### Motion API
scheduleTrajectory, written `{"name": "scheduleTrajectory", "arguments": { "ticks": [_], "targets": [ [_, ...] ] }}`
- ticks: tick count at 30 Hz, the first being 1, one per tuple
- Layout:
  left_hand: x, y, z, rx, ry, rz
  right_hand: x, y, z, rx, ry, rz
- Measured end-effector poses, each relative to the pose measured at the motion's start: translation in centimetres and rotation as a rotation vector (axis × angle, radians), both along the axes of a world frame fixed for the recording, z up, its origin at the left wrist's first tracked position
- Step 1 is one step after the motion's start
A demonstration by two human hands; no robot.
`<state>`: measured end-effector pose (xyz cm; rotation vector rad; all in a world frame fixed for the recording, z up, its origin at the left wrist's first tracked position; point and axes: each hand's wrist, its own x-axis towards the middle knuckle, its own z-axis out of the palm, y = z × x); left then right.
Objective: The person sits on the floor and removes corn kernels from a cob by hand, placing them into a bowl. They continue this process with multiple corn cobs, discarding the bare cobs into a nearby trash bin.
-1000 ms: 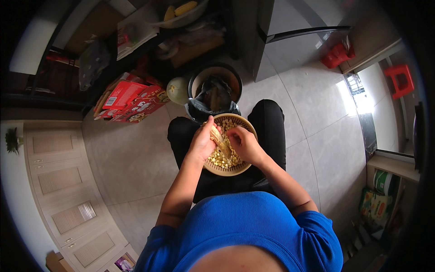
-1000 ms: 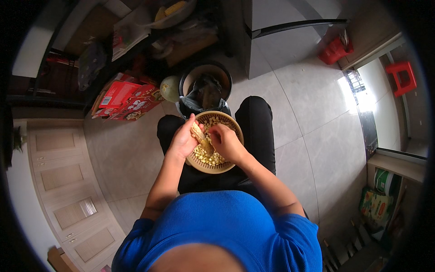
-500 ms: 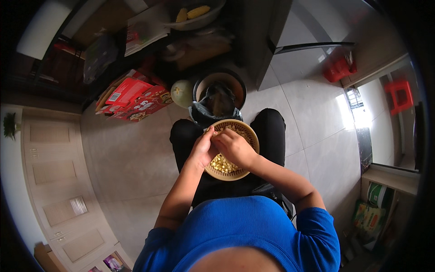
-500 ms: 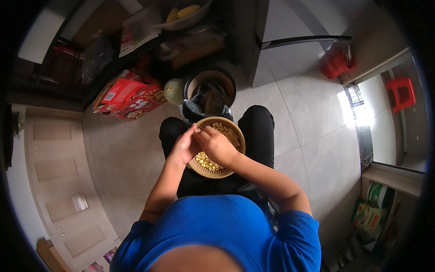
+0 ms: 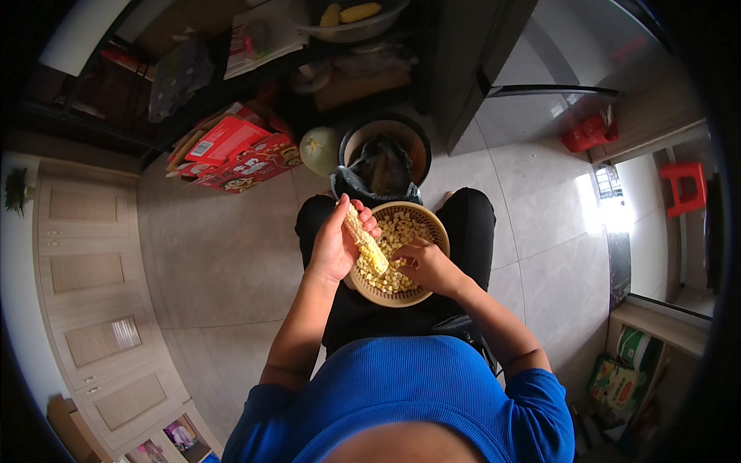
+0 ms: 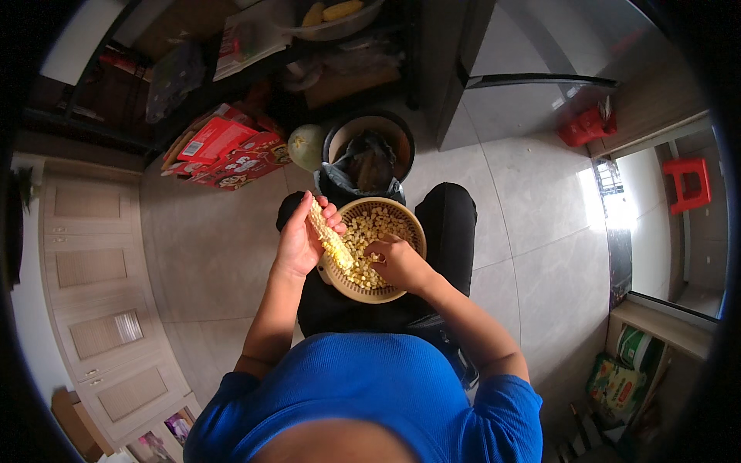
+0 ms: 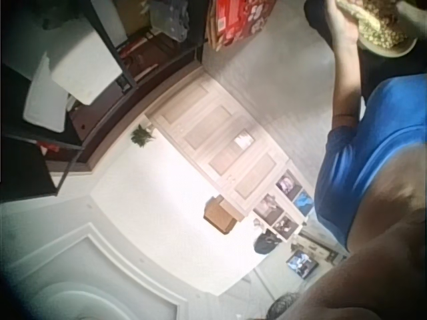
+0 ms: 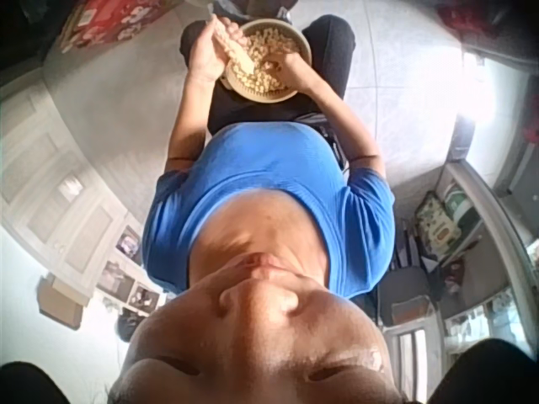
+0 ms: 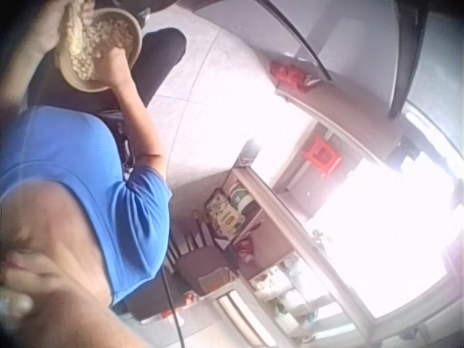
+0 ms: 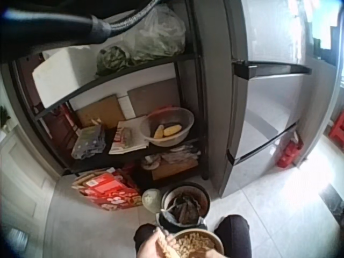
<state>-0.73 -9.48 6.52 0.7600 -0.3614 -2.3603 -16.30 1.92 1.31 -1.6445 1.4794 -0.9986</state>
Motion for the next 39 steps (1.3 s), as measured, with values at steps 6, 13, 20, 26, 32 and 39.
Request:
{"name": "scheduleTrajectory", "arguments": {
  "ticks": [6, 13, 20, 26, 32, 39],
  "targets": [
    [-1.0, 0.6, -0.6, -0.146, -0.184, 0.017, 1.4, -1.3, 3.7, 0.089, -0.353, -0.217],
    [-2.8, 1.8, -2.1, -0.298, -0.449, 0.123, 1.4, -1.1, 4.9, 0.167, -0.262, -0.157],
    [-3.8, 2.5, -2.6, -0.34, -0.553, 0.142, 1.1, -0.8, 4.7, 0.13, -0.196, -0.165],
    [-4.0, 2.2, -2.4, -0.245, -0.527, 0.089, 0.9, -0.5, 3.7, 0.108, -0.225, -0.151],
    [-3.9, 1.9, -2.6, -0.153, -0.437, 0.089, 0.9, -0.5, 3.0, 0.23, -0.353, -0.153],
    [-4.4, 2.3, -3.3, -0.13, -0.505, 0.1, 1.5, -0.5, 2.3, 0.135, -0.232, -0.164]
  ]
}}
